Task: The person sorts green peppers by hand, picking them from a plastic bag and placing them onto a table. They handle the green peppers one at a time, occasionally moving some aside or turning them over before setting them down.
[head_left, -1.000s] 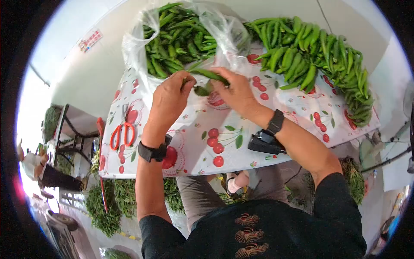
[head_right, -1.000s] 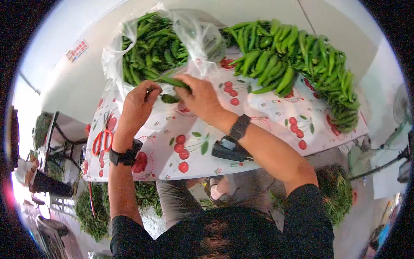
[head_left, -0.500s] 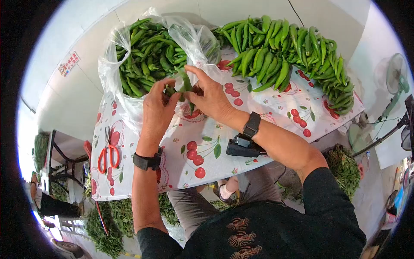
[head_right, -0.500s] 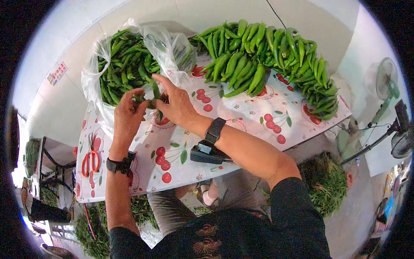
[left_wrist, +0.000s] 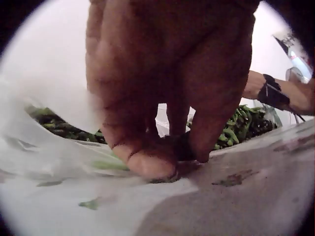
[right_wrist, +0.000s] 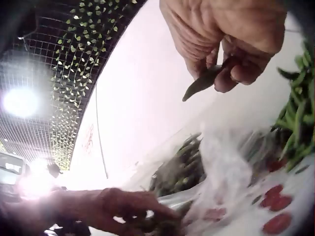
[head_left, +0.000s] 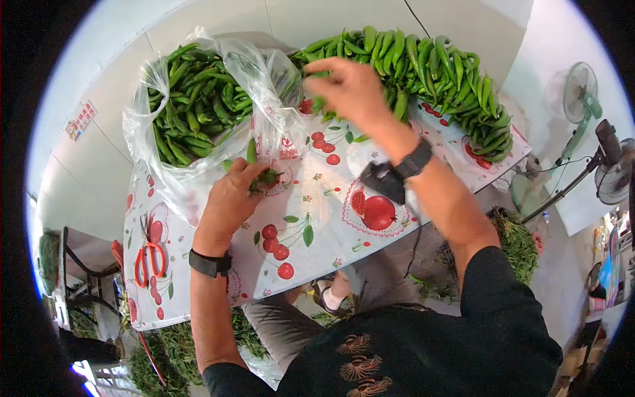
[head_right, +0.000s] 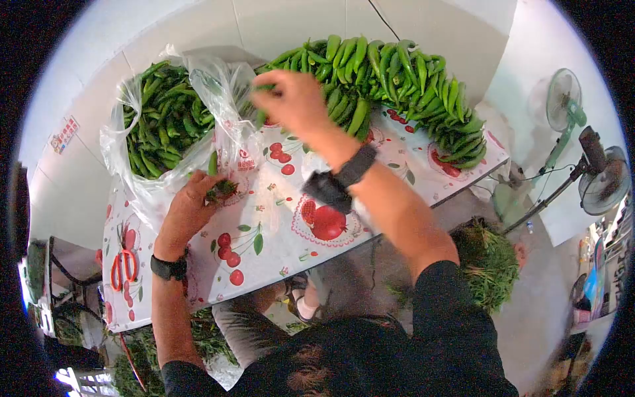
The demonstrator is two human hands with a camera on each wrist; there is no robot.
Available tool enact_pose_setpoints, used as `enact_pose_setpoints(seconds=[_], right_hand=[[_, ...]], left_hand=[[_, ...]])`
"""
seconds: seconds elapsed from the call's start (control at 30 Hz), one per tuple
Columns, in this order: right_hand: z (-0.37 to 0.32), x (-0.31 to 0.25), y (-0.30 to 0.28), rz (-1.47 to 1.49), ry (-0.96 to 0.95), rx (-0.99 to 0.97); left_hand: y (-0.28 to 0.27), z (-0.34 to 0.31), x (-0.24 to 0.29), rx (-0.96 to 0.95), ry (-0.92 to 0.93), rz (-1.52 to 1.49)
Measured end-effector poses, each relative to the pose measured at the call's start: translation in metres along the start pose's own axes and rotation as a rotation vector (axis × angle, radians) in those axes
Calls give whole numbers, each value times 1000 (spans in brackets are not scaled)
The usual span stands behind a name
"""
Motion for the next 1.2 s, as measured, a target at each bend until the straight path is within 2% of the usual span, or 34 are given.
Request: enact_pose_setpoints(seconds=[0.03, 0.1, 0.17, 0.2, 0.33, 0.43, 0.5, 0.63, 0.7, 0.73, 0.83, 0.87, 0.9, 1.03, 1.1, 1.13, 1.2], right_hand=[[5, 4, -22, -87, 22, 19], [8, 19, -62, -81, 206, 50], [7, 38, -93, -215, 264, 57], [5, 47, -103, -221, 259, 51], [-3, 73, -113, -352, 305, 17], [-6, 84, -109, -343, 287, 2], [-6, 87, -105, -463, 194, -46], [-11, 87, -102, -493, 162, -61], [-11, 87, -103, -481, 203, -73], [-12, 87, -103, -485, 208, -72], [-12, 84, -103, -421, 268, -28], [-11, 83, -103, -432, 246, -22], [-10, 83, -103, -440, 225, -18], [-7, 88, -103, -510, 233, 27], [-7, 78, -95, -579, 109, 116], [-9, 74, -91, -489, 131, 75], [-21, 25, -62, -270, 116, -47]], left_hand=[[2, -1, 1, 8, -4, -10], [8, -1, 6, -19, -59, 140], [15, 4, 9, -34, -80, 220], [17, 6, 10, -60, -99, 309], [15, 9, 17, -25, -61, 358], [5, 11, 24, 69, -47, 250], [-1, 10, 26, 235, -46, 212], [-16, 4, 31, 355, -30, 141], [-21, 1, 26, 476, -109, -78], [-23, 0, 23, 512, -89, -99], [-32, 0, 29, 522, -138, -255], [-31, 2, 26, 566, -54, -234], [-31, 1, 25, 569, -55, -233], [-30, -1, 24, 504, -141, -392], [-27, -1, 22, 495, -153, -462], [-26, 0, 23, 486, -145, -534], [-26, 1, 23, 475, -134, -607]])
Point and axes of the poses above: each hand's wrist, its own z-axis towards the middle knuckle, its own y-axis out of the palm, x = y × z, the point moved 1 cm from there along z, towards the middle knuckle, and after that the axes turned 4 degrees about y, right-handed, at the moved point
